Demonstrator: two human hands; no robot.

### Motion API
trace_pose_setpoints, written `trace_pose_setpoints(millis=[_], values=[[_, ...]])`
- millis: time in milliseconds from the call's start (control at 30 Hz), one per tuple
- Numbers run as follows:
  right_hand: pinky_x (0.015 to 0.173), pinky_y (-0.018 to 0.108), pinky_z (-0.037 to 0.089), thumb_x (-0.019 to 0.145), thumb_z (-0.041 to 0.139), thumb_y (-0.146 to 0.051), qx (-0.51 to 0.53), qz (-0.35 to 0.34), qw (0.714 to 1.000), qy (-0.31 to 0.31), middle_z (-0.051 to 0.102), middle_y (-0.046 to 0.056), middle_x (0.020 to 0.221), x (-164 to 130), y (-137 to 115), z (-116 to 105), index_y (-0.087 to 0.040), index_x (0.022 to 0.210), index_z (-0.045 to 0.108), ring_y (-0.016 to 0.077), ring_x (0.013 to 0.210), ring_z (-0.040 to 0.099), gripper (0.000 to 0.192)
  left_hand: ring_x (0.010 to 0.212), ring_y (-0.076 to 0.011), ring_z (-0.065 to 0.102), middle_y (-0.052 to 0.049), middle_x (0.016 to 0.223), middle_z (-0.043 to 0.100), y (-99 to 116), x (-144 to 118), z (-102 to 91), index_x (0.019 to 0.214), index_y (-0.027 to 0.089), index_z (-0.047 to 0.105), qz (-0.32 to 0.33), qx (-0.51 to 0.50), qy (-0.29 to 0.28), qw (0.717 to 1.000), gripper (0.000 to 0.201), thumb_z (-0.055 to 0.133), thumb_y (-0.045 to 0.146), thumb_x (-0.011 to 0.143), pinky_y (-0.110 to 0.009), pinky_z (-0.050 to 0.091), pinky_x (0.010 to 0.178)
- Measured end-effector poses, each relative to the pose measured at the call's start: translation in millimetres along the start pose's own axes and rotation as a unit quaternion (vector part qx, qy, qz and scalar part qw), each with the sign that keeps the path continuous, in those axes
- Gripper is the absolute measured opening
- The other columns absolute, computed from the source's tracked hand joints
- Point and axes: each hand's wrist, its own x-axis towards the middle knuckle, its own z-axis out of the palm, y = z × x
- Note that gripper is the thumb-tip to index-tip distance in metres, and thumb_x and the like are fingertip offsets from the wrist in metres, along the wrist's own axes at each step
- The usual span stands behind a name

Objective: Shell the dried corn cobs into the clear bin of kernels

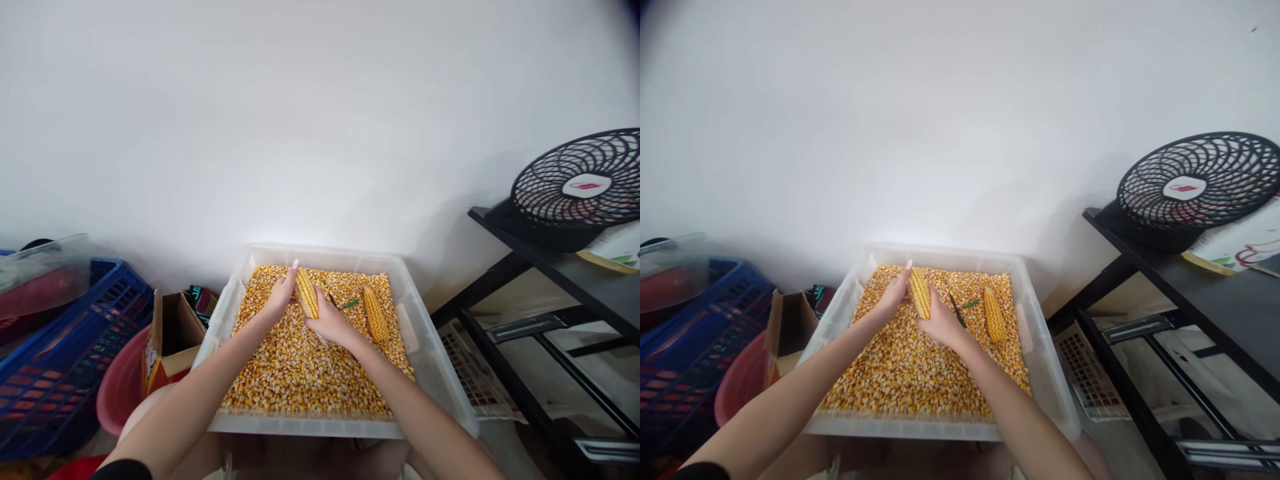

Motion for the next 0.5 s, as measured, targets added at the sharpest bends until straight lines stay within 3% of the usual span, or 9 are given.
trace_pose_setpoints(millis=[267, 500], values=[[0.083, 0.032, 0.039, 0.069, 0.058, -0.03, -0.008, 0.017, 1.0, -0.015, 0.052, 0.012, 0.116, -2, -9, -5, -0.019, 0.137, 0.013, 0.0223, 0.101, 0.053, 0.082, 0.065, -0.0168, 0.055, -0.005, 0.073, 0.059, -5, 4, 1.7, 0.085, 0.016, 0.054, 0.039, -0.022, -0.009, 0.999, 0.06, 0.033, 0.07, 0.071, -0.024, 0.042, 0.052], [0.086, 0.033, 0.038, 0.069, 0.058, -0.029, -0.012, 0.017, 1.0, -0.016, 0.051, 0.012, 0.118, -3, -10, -4, -0.02, 0.137, 0.013, 0.0233, 0.104, 0.052, 0.082, 0.058, -0.0123, 0.049, -0.002, 0.069, 0.053, -2, 1, 1.1, 0.083, 0.016, 0.052, 0.075, 0.026, -0.015, 0.997, 0.051, 0.042, 0.064, 0.072, -0.02, 0.036, 0.046]])
